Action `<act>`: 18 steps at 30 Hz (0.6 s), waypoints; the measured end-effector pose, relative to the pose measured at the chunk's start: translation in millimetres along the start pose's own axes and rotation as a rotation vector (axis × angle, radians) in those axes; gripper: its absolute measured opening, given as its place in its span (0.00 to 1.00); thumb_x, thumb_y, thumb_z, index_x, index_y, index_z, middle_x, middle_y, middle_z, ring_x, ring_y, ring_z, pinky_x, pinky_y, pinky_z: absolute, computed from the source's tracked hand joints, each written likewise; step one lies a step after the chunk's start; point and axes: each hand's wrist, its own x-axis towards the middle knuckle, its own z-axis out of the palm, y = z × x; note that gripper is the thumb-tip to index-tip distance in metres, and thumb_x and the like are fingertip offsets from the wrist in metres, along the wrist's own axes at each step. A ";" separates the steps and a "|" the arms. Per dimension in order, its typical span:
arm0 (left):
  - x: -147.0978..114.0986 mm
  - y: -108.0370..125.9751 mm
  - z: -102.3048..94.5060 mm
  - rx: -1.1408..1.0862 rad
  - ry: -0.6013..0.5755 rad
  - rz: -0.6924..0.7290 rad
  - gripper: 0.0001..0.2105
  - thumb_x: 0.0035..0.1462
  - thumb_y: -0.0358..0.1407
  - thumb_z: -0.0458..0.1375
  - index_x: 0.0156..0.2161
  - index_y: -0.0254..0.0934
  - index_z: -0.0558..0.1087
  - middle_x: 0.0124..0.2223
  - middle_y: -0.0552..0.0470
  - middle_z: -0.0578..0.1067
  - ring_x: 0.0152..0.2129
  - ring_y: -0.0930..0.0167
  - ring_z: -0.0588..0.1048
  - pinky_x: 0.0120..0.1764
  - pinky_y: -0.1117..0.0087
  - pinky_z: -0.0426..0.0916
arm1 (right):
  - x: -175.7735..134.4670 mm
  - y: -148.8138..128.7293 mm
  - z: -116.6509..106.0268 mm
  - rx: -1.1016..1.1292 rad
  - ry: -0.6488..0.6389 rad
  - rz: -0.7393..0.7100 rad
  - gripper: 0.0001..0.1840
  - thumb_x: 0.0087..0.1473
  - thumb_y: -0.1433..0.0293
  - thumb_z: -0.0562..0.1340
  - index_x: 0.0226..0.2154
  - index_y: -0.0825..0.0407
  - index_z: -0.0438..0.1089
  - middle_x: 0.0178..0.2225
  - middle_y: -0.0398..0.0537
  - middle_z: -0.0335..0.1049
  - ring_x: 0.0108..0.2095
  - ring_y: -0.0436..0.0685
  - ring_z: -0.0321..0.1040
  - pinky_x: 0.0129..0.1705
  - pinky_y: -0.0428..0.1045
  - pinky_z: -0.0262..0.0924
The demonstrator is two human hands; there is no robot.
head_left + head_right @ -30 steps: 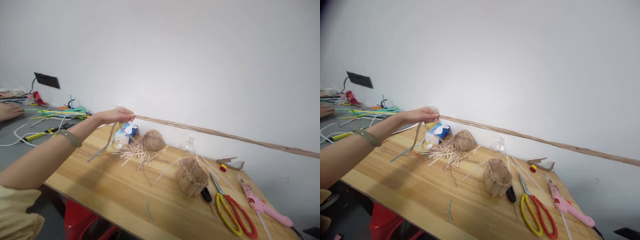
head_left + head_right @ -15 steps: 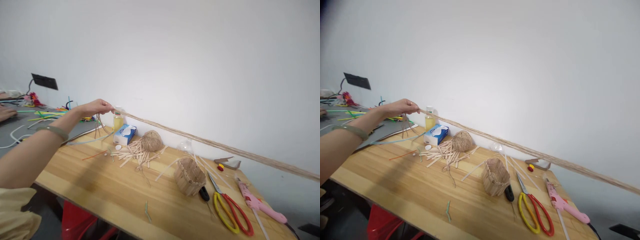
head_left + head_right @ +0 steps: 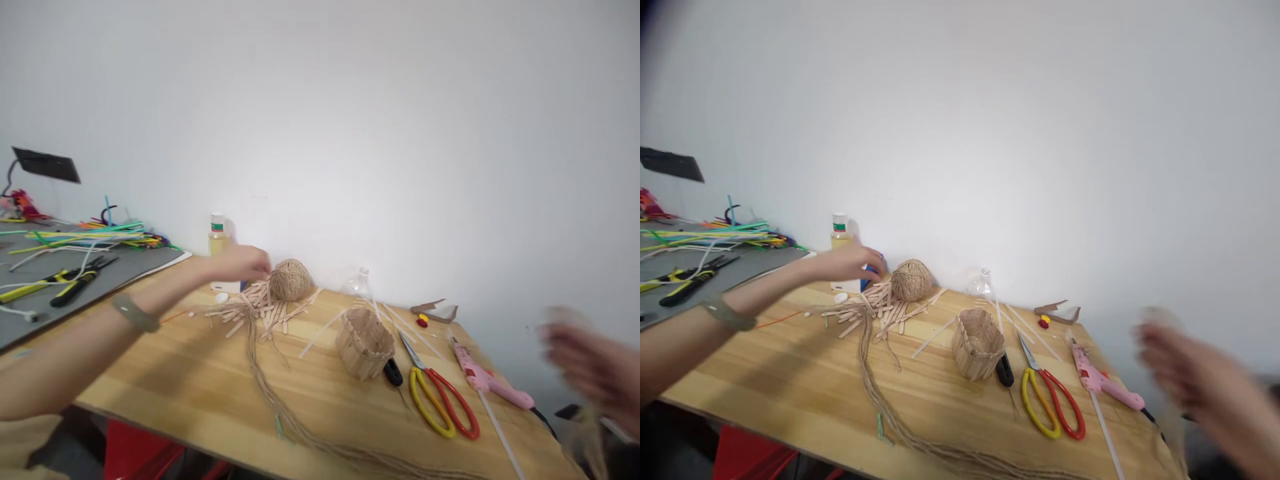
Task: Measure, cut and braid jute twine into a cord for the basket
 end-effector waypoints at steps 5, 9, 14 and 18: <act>64.5 85.6 66.9 -0.060 0.047 0.481 0.22 0.51 0.35 0.55 0.52 0.43 0.62 0.55 0.52 0.65 0.47 0.69 0.67 0.42 0.74 0.61 | 8.1 -4.6 15.3 -0.784 -0.243 0.498 0.12 0.46 0.66 0.61 0.37 0.46 0.67 0.20 0.42 0.68 0.20 0.56 0.65 0.20 0.46 0.53; 88.8 101.6 98.4 -0.087 -0.012 0.543 0.13 0.50 0.33 0.56 0.44 0.41 0.69 0.46 0.51 0.72 0.39 0.68 0.71 0.34 0.73 0.63 | 16.4 8.3 41.1 -1.220 -0.483 0.683 0.09 0.54 0.67 0.51 0.36 0.51 0.63 0.32 0.50 0.72 0.33 0.61 0.69 0.29 0.49 0.55; 85.1 78.9 104.1 -0.005 0.061 0.393 0.05 0.53 0.35 0.53 0.32 0.39 0.71 0.34 0.54 0.75 0.31 0.70 0.73 0.29 0.74 0.60 | 37.6 35.6 48.1 -1.120 -0.530 0.654 0.16 0.57 0.68 0.48 0.48 0.51 0.58 0.38 0.53 0.71 0.40 0.61 0.67 0.34 0.48 0.56; 78.7 58.4 99.6 0.068 0.074 0.311 0.05 0.53 0.35 0.53 0.32 0.38 0.71 0.34 0.54 0.74 0.31 0.70 0.73 0.30 0.74 0.60 | 57.9 52.8 55.9 -1.141 -0.610 0.571 0.24 0.57 0.70 0.47 0.57 0.50 0.48 0.38 0.53 0.71 0.37 0.60 0.68 0.33 0.48 0.56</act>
